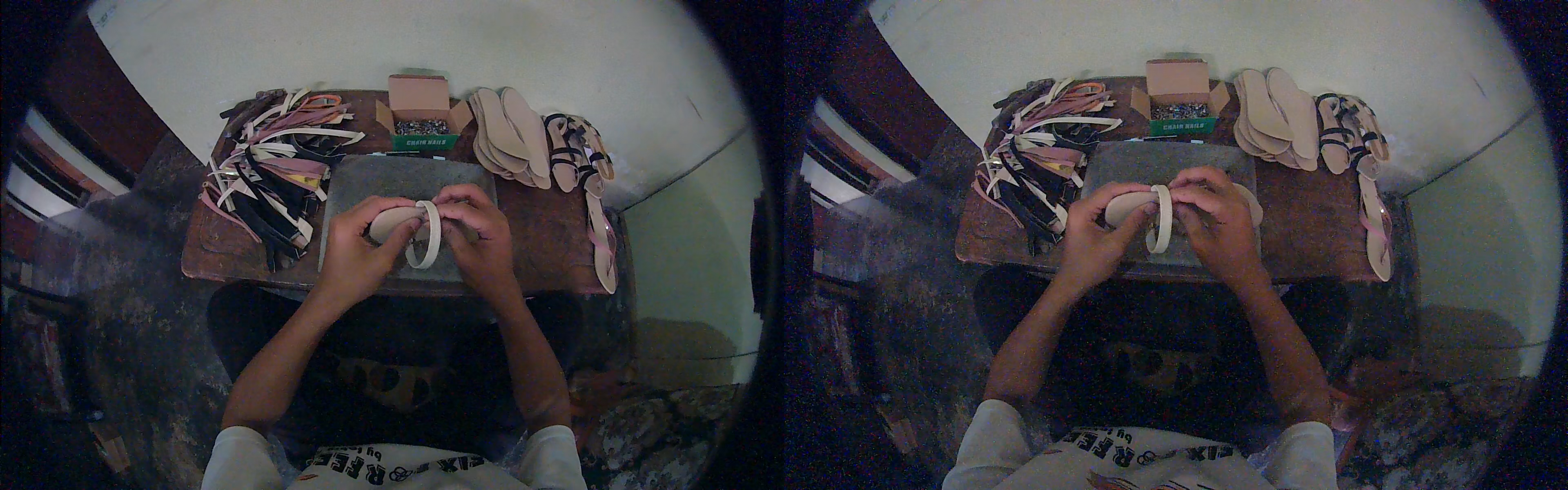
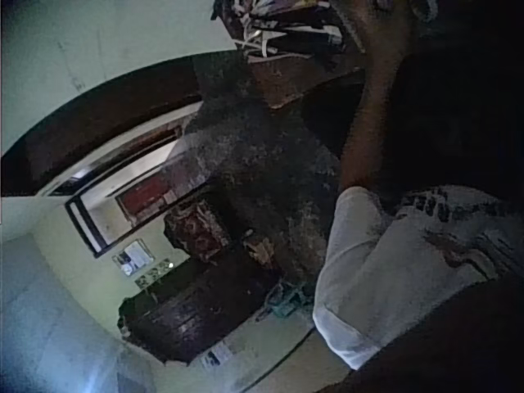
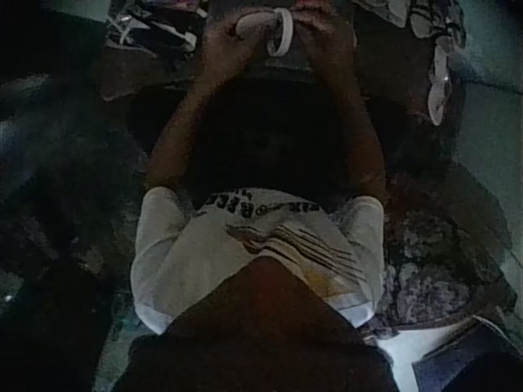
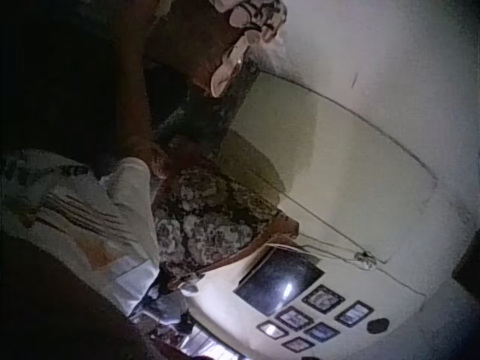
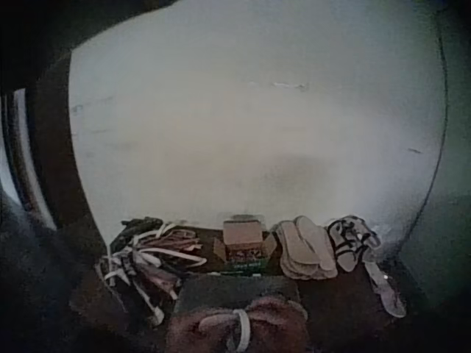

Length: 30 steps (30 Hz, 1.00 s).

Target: The person assembles a sandal by attaching a white strap to a beige sole using a metal pin. They position the strap, insert the pin through the sole and strap, and then secure it by hand.

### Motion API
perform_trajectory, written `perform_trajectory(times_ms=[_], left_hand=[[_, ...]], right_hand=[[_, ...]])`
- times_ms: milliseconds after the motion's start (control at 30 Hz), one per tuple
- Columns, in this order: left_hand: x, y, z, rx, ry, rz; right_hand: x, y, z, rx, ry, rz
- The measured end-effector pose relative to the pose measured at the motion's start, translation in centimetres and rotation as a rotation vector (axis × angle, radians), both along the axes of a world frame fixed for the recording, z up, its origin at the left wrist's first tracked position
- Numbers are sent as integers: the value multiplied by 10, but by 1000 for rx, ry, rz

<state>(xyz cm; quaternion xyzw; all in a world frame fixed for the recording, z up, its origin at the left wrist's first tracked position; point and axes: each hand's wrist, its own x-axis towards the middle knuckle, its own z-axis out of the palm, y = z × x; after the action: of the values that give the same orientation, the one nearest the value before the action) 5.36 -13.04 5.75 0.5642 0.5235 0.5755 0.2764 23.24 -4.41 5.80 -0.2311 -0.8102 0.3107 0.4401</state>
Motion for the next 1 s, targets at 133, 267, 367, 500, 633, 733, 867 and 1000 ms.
perform_trajectory(times_ms=[133, 267, 367, 500, 633, 733, 867, 1000], left_hand=[[1, 1, 0, 19, 26, 30], [1, 1, 1, -4, 18, 17], [1, 1, 2, -6, 15, 9], [0, 0, 4, 0, 34, 2], [-1, 0, 2, 29, 47, -4], [-3, 0, 2, 45, 67, -27], [-4, 0, 2, 54, 87, -39], [-4, 2, 1, 55, 91, -51]], right_hand=[[0, 1, 0, 2, 11, 16], [0, -1, 3, 6, -25, -3], [0, -1, 3, 1, -28, -3], [0, 0, 2, 16, -13, 11], [-2, -4, 8, -49, 8, -6], [-5, -13, 20, -276, 46, -44], [3, -5, 15, -87, -86, 4], [5, -4, 17, -22, -103, 6]])
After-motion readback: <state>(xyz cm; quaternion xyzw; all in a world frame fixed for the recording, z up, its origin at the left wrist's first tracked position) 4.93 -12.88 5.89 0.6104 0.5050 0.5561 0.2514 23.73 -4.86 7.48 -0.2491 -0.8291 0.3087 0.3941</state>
